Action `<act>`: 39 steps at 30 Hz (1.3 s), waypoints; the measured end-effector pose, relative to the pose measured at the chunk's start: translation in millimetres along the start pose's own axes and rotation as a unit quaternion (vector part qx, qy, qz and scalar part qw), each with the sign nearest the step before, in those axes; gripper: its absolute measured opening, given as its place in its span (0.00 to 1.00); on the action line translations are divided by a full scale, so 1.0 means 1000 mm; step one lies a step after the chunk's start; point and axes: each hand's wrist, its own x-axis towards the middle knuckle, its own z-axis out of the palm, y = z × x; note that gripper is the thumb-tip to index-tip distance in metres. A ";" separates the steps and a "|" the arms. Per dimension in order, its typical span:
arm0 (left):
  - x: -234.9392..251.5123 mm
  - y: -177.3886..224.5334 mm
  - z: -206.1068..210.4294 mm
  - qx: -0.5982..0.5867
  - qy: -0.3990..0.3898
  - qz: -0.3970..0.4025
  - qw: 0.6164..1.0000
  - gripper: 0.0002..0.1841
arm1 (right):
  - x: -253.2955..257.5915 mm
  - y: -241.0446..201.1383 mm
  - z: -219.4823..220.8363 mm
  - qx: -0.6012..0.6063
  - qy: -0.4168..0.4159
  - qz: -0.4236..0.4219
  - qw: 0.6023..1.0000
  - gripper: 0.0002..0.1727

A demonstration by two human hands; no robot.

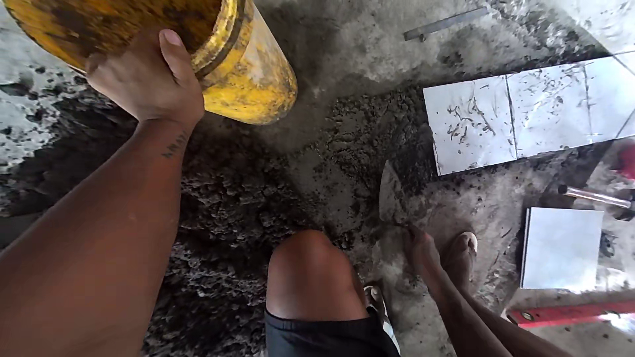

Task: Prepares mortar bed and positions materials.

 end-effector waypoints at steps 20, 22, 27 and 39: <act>-0.007 0.015 -0.018 0.004 -0.026 -0.026 0.999 0.46 | -0.019 -0.018 0.057 0.026 -0.031 -0.027 0.999 0.23; -0.009 0.017 -0.020 0.005 -0.029 -0.028 0.999 0.45 | -0.020 -0.020 0.064 -0.018 -0.040 -0.018 0.999 0.25; -0.012 0.020 -0.022 0.004 -0.016 -0.028 0.999 0.44 | -0.015 -0.026 0.076 -0.117 -0.052 -0.007 0.992 0.30; -0.016 0.025 -0.025 0.028 -0.001 -0.022 0.999 0.44 | -0.024 -0.024 0.072 -0.149 -0.113 -0.032 0.982 0.28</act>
